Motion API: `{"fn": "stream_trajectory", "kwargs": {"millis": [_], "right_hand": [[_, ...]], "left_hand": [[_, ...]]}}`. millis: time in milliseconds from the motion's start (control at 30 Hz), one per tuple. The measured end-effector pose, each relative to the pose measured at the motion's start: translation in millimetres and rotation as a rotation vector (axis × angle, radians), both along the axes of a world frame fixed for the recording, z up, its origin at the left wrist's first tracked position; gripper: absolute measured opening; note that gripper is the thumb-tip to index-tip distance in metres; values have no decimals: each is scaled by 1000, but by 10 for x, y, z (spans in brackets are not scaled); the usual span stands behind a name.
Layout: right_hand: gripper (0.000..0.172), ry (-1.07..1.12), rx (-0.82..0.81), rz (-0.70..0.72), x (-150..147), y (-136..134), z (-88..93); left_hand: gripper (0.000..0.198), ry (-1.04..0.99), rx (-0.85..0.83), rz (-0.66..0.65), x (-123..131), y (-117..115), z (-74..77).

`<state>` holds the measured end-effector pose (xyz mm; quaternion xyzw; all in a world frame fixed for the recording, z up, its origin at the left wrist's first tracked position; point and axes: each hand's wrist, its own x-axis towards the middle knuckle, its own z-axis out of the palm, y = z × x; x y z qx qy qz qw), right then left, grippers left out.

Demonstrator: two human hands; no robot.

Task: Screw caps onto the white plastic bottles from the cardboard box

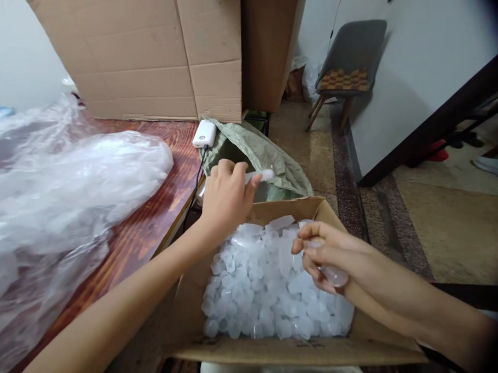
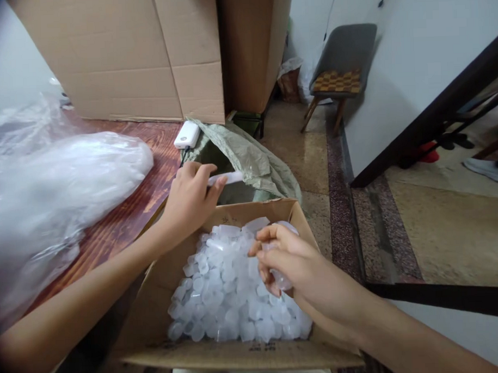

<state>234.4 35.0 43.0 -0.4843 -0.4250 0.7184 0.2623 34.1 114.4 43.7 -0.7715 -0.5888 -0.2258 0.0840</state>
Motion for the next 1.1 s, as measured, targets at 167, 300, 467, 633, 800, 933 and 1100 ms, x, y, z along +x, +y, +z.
{"fn": "stream_trajectory", "kwargs": {"millis": [167, 300, 467, 633, 800, 933, 1100], "right_hand": [[35, 7, -37, 58, 155, -34, 2], [49, -38, 58, -9, 237, -59, -48], [29, -336, 422, -27, 249, -100, -158], [17, -685, 1042, -42, 212, -151, -145], [20, -668, 1455, 34, 247, -186, -41], [25, -661, 1786, 286, 307, -198, 68], [27, -616, 1600, 146, 190, -223, 140]], "left_hand": [[24, 363, -373, -317, -6, -87, -302], [19, 461, -544, -474, -107, -389, -619], [15, 365, -562, -426, -136, -482, -489], [20, -809, -810, -260, 9, -735, 44], [29, -1481, -1085, -186, 112, -952, 179], [30, -1587, -1327, -196, 110, -980, 176], [32, -1529, -1305, -123, 136, -1047, 200]]}}
